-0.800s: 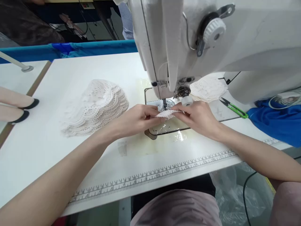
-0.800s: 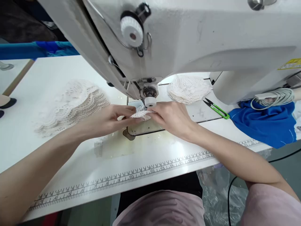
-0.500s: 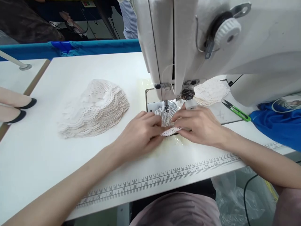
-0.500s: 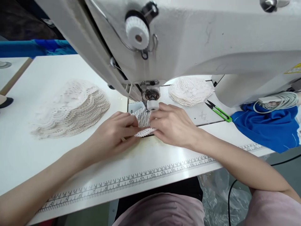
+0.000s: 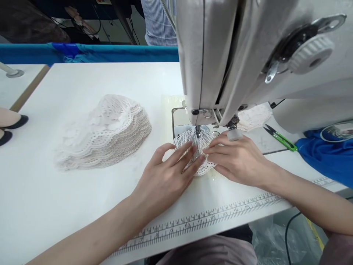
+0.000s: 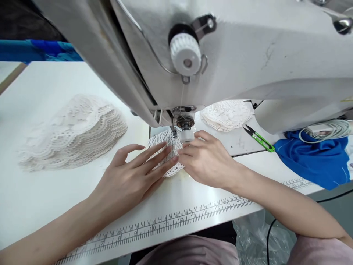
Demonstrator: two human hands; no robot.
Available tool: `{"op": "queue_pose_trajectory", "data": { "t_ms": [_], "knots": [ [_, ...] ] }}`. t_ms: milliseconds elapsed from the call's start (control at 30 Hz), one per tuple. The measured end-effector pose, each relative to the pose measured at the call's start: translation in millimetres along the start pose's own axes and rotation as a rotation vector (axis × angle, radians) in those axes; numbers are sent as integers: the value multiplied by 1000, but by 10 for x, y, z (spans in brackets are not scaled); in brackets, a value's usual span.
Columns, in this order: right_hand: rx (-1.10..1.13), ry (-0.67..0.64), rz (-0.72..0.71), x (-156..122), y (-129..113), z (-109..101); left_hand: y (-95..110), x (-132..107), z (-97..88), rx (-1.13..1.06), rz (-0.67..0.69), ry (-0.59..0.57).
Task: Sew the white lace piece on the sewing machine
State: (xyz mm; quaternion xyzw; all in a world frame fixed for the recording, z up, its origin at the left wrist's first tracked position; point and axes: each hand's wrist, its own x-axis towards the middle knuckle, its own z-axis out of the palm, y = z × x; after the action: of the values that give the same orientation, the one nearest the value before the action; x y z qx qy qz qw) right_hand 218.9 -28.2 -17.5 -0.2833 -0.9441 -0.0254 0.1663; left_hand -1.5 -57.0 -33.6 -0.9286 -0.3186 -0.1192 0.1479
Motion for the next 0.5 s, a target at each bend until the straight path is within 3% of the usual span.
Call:
{"op": "queue_pose_trajectory", "data": {
  "t_ms": [500],
  "knots": [
    [-84,77,19,34,97,155,-166,108,80,-70,-45,18]
  ]
}}
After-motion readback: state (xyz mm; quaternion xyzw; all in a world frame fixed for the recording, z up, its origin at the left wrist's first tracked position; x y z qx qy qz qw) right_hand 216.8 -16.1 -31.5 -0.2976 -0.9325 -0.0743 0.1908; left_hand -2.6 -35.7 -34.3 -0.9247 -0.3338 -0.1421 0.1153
